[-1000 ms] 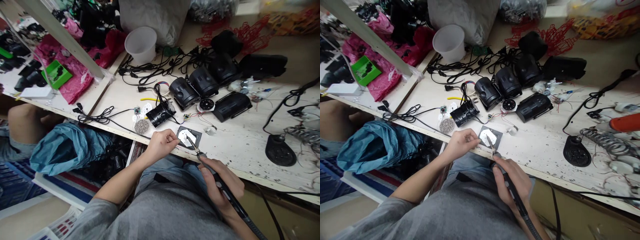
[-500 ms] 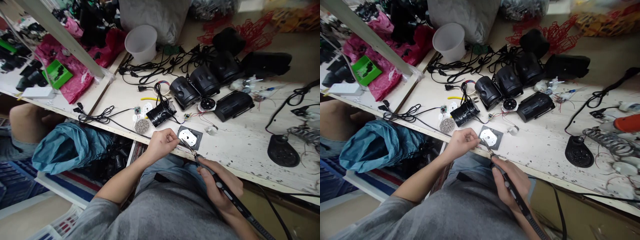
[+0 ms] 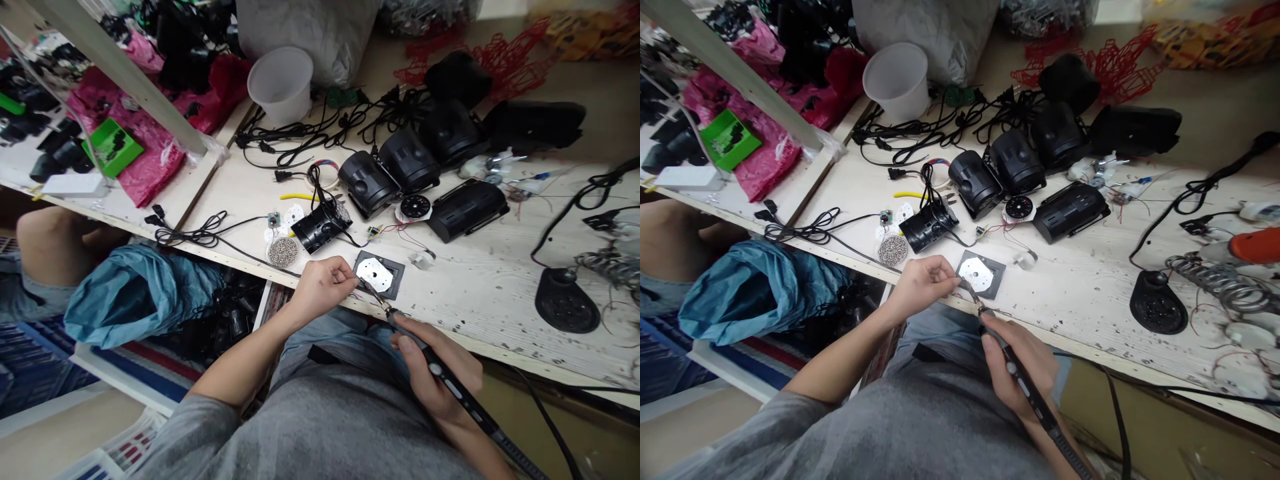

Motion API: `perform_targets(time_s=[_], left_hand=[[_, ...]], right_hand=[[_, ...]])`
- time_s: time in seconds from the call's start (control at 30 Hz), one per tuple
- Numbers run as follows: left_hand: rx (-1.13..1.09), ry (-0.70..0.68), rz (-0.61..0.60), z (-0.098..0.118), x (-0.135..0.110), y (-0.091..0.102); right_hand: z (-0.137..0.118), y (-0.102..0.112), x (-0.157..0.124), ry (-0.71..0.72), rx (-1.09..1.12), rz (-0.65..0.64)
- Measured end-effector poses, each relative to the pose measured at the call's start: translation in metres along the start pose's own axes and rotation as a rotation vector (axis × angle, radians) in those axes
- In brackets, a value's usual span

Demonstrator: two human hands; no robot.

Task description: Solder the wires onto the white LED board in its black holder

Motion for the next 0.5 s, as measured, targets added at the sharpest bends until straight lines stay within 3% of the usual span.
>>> perform_targets(time_s=[0.13,0.37,0.5], left_hand=[[0.011,-0.011,0.000,0.0012,-0.0002,0.0005],[0.009,-0.009,0.000,0.0012,0.0003,0.0004],[0.008,0.006,0.008,0.0000,0.0004,0.0006]], right_hand=[[0.0014,-0.0025,-0.0006,-0.026,-0.027,-0.030],[-0.0027,-0.0006,-0.0034,0.067,-0.049,0.050],[0.0005,0.0036,-0.0046,0.006,-0.026,0.013]])
Point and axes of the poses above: each hand's wrist, its own x-axis towards the middle knuckle, its own y-axis out of the back of the hand, z = x × y, the point moved 9 cm from there along x, towards the middle knuckle, and after that the axes turned 11 degrees about y, right-handed, at the moved point
